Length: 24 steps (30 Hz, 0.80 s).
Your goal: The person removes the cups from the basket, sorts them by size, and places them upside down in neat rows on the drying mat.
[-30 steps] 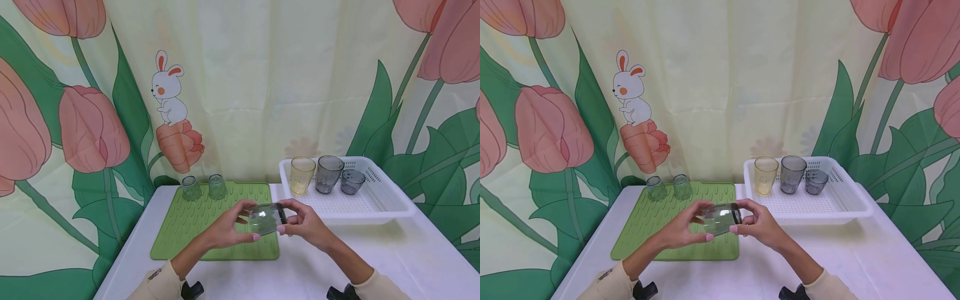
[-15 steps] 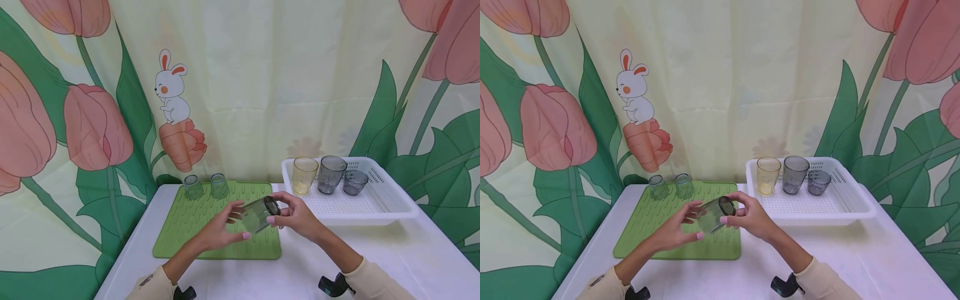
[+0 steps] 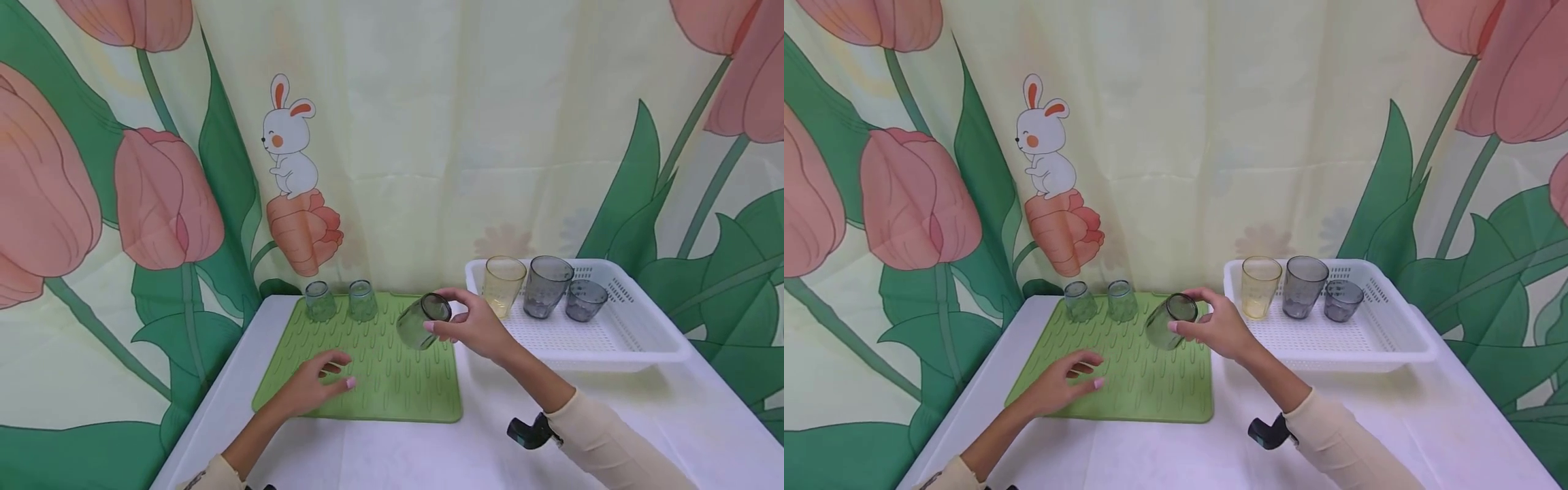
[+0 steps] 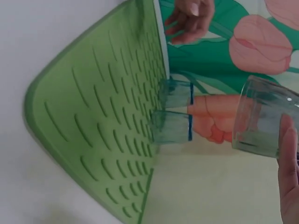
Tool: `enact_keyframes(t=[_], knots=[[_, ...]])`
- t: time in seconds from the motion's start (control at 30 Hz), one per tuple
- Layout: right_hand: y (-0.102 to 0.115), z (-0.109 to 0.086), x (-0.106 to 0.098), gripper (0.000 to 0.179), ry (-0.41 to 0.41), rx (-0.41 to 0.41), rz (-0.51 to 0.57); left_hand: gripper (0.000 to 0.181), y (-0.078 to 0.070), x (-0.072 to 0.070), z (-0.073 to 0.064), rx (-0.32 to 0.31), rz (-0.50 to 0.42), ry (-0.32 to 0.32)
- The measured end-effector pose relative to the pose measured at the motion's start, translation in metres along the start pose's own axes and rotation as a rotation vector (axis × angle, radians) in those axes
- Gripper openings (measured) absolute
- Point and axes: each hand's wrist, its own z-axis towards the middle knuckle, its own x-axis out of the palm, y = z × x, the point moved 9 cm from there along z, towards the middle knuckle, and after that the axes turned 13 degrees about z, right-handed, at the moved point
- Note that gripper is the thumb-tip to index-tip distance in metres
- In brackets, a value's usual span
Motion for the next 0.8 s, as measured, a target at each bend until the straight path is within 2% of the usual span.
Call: enact_keyframes(t=[0.2,0.33,0.5,0.67,0.8], knots=[[-0.002,0.019,0.003,0.061,-0.017,0.015,-0.048,0.048,0.039,-0.01,-0.018,-0.106,0.045,-0.03],[-0.008,0.031,0.005,0.064,-0.044,0.029,-0.067,0.047,0.058,-0.018,-0.03,-0.184,0.065,-0.069],[-0.014,0.046,0.009,0.065,-0.049,0.027,-0.088,0.048,0.077,-0.025,-0.043,-0.282,0.093,-0.096],[-0.02,0.059,0.012,0.062,-0.078,0.058,-0.124,0.049,0.091,-0.032,-0.052,-0.322,0.128,-0.107],[-0.023,0.069,0.013,0.063,-0.106,0.087,-0.155,0.046,0.095,-0.036,-0.056,-0.339,0.151,-0.105]])
